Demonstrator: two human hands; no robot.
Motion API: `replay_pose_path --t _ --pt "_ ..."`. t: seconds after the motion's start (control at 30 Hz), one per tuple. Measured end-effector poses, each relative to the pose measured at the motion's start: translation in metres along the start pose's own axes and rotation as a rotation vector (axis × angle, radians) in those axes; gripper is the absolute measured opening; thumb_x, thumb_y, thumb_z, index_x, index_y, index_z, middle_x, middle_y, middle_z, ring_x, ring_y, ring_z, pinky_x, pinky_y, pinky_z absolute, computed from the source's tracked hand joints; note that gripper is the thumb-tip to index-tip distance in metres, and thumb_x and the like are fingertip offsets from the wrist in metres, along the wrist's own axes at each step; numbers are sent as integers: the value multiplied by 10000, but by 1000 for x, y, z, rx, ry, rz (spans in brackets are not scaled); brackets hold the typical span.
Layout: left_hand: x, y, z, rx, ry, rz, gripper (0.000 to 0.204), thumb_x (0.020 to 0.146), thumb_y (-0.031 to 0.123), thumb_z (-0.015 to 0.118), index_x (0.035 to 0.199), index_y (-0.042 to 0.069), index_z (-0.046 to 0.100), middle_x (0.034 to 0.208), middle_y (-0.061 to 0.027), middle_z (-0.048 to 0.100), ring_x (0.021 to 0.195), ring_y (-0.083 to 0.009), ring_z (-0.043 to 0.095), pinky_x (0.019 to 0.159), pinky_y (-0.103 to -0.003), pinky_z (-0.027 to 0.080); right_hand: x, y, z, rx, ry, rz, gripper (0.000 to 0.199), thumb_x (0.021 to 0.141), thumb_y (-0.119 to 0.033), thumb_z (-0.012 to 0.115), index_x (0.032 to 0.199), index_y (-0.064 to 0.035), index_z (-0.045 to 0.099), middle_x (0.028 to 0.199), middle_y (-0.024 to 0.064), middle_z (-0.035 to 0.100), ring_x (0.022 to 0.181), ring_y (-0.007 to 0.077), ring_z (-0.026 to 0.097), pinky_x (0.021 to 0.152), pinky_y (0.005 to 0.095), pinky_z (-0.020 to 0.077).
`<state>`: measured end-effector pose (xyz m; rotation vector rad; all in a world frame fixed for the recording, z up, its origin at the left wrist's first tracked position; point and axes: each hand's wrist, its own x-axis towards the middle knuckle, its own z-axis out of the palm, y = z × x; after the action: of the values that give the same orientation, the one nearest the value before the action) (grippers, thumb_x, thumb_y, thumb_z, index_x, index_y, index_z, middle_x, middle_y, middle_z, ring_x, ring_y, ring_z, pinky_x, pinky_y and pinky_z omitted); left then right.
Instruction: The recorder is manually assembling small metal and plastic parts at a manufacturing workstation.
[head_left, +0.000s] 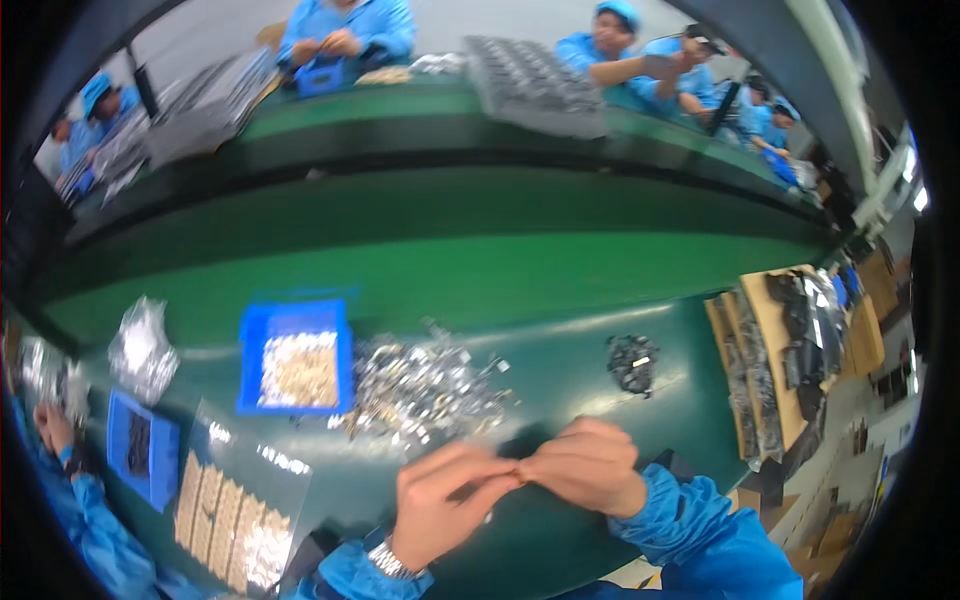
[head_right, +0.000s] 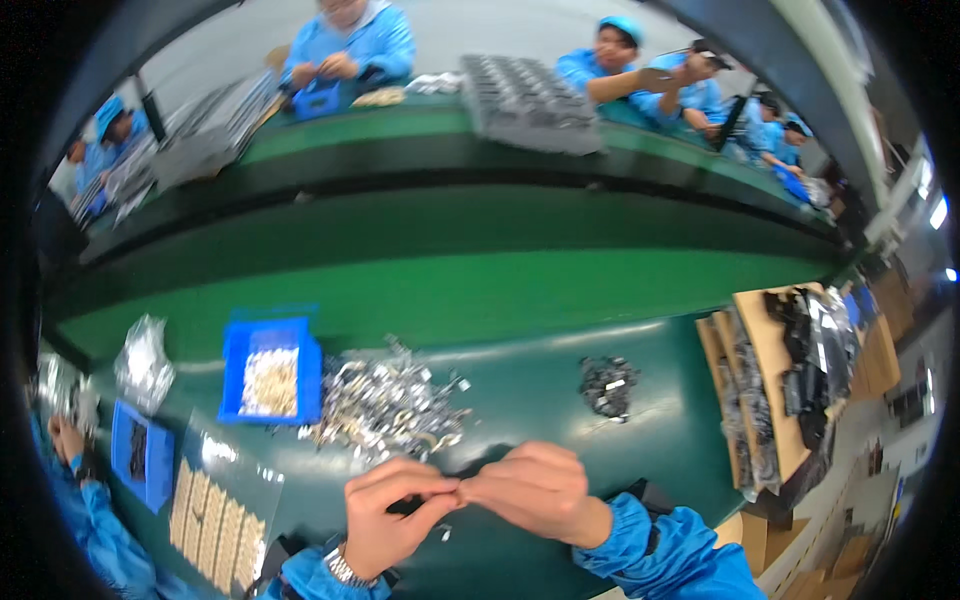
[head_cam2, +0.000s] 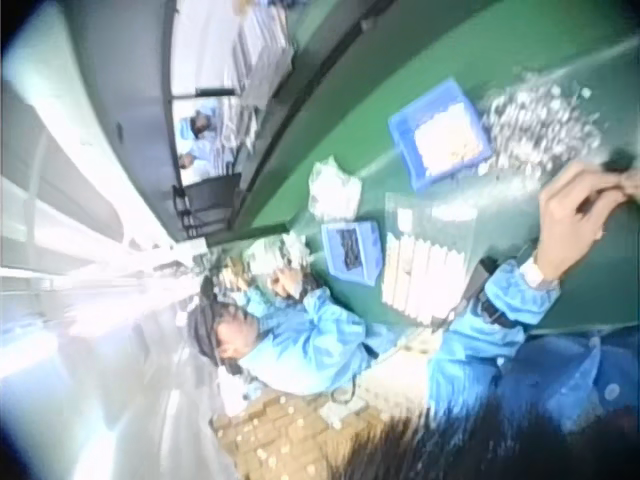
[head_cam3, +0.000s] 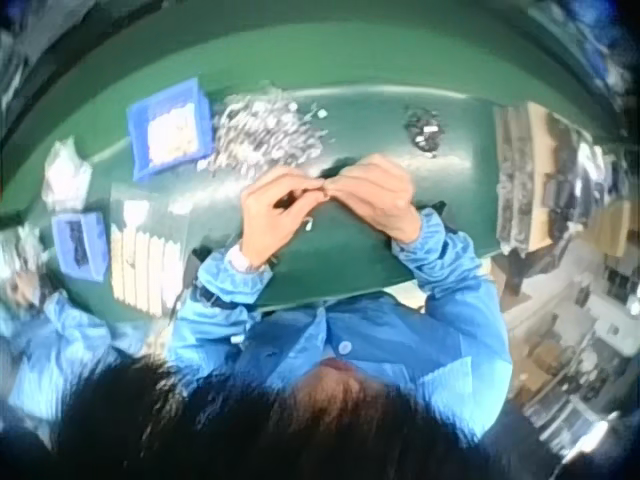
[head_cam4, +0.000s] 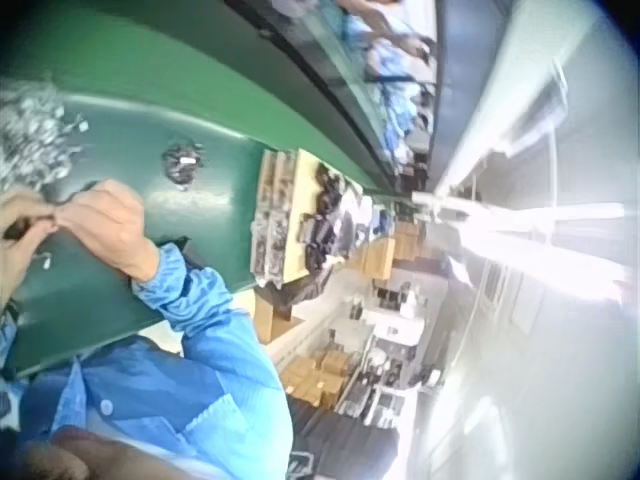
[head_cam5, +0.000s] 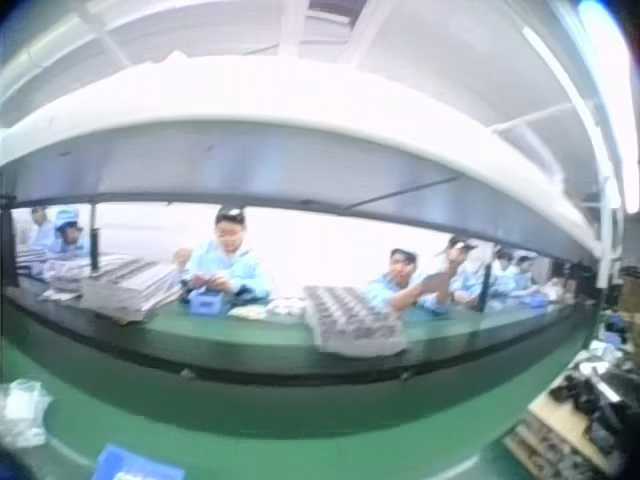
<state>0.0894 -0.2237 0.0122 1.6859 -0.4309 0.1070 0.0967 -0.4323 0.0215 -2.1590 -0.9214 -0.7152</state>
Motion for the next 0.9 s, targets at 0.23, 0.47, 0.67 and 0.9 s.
replay_pose_path --t 0.23,0.47,0.67,0.9 --pt "-16 11 -1 4 61 -80 92 793 -21 804 869 -26 754 802 -114 710 652 -151 620 579 -262 467 -15 -7 17 85 64 -11 122 774 -69 800 887 -93 763 871 49 728 742 207 681 628 320 547" --pt "-12 23 0 -6 54 -110 116 781 -10 816 876 -21 750 813 -102 707 638 -128 586 576 -251 447 -8 -15 8 116 86 -8 95 826 -106 773 889 -50 731 887 92 691 743 270 652 646 372 529" --pt "-6 20 1 -12 82 -151 122 779 -9 815 878 -26 745 835 -107 707 648 -136 582 586 -257 449 -1 -10 8 132 60 -2 85 840 -112 755 873 -44 717 876 95 686 754 272 651 653 365 529" --pt "-11 21 -2 48 59 -71 131 785 -7 810 900 -34 751 798 -112 700 640 -154 586 586 -272 455 -6 -11 14 134 77 25 88 841 -110 751 862 -34 713 866 99 690 758 277 654 654 368 534"
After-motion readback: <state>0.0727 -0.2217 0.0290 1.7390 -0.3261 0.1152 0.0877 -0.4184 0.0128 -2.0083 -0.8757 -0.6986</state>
